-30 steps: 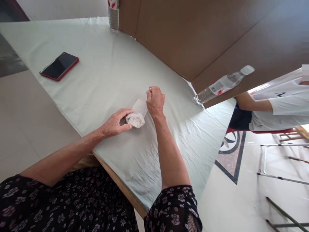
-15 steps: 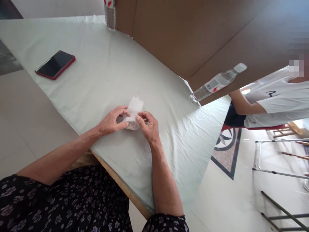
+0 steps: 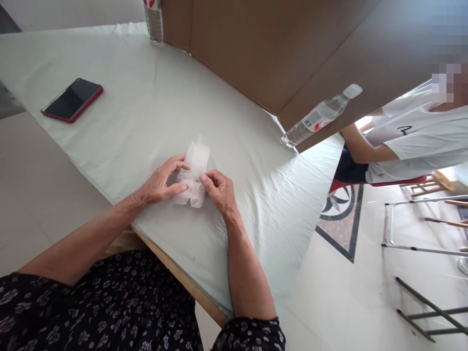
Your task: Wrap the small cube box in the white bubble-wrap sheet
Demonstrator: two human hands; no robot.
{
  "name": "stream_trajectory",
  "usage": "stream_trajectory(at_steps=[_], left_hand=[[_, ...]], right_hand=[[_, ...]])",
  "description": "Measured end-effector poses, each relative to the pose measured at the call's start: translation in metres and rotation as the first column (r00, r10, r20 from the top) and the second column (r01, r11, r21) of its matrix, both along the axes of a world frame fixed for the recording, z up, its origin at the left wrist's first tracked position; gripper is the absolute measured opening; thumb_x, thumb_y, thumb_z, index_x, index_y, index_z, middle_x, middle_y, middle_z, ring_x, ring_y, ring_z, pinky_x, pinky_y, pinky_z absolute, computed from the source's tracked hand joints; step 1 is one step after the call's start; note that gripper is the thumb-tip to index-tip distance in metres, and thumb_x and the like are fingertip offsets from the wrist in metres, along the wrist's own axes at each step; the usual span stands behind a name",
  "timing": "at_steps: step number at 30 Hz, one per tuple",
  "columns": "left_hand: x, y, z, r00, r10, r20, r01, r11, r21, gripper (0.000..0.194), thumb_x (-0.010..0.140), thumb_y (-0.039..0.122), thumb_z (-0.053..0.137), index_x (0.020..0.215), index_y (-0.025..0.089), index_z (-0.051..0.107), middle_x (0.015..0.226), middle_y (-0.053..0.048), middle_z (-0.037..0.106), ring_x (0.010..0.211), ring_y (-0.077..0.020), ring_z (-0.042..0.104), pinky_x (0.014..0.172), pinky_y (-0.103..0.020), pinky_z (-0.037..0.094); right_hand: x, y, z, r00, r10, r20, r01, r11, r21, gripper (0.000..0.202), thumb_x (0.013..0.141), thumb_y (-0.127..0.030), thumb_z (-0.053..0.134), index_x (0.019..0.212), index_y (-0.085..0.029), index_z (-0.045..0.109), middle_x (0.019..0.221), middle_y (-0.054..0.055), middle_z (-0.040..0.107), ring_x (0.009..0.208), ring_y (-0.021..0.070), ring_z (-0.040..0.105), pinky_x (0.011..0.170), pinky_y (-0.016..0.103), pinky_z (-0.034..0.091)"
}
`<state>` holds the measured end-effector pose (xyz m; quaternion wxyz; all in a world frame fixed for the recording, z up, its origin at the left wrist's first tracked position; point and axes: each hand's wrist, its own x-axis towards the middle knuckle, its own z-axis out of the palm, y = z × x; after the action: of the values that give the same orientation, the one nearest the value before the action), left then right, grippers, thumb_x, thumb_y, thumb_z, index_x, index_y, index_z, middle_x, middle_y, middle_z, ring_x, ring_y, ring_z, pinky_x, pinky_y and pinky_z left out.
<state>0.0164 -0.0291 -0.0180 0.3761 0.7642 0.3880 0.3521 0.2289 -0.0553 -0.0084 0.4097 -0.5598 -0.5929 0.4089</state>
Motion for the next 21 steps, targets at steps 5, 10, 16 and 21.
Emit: stream_trajectory(at_steps=[5,10,16,21], left_hand=[[0.003,0.001,-0.004,0.991,0.103,-0.086,-0.104,0.995,-0.010,0.038,0.083,0.048,0.063,0.107,0.019,0.064,0.151,-0.019,0.048,0.145,-0.0329,0.043,0.119,-0.054,0.036],[0.005,0.003,-0.006,0.992,0.095,-0.084,-0.094,0.996,0.006,0.021,0.080,0.038,0.063,0.089,0.019,0.066,0.142,-0.016,0.058,0.137,-0.0307,0.052,0.116,-0.050,0.040],[0.006,0.004,-0.004,0.983,0.179,0.034,-0.177,0.984,-0.034,0.012,0.081,0.030,0.058,0.077,0.019,0.063,0.133,-0.013,0.064,0.127,-0.0281,0.060,0.102,-0.044,0.052],[0.004,0.009,-0.007,0.932,0.351,0.095,-0.352,0.936,0.001,0.007,0.080,0.024,0.058,0.076,0.019,0.061,0.129,-0.013,0.065,0.126,-0.0276,0.061,0.098,-0.042,0.053]], right_hand=[[-0.008,-0.002,0.007,0.990,0.004,0.144,-0.001,1.000,-0.019,0.037,0.080,-0.056,0.069,0.094,-0.022,0.066,0.075,-0.002,0.059,0.066,0.0134,0.051,0.063,0.028,0.043],[-0.011,-0.003,0.010,0.966,0.011,0.258,-0.003,1.000,-0.030,0.023,0.082,-0.044,0.065,0.079,-0.021,0.063,0.071,-0.002,0.059,0.064,0.0128,0.049,0.062,0.028,0.039],[-0.004,0.001,0.005,0.984,-0.124,0.131,0.121,0.992,0.028,0.021,0.085,-0.037,0.057,0.072,-0.021,0.058,0.064,-0.004,0.049,0.062,0.0120,0.042,0.061,0.028,0.036],[0.002,0.004,0.000,0.962,-0.263,0.069,0.258,0.963,0.071,0.021,0.086,-0.038,0.056,0.073,-0.022,0.056,0.066,-0.003,0.050,0.063,0.0124,0.044,0.062,0.028,0.038]])
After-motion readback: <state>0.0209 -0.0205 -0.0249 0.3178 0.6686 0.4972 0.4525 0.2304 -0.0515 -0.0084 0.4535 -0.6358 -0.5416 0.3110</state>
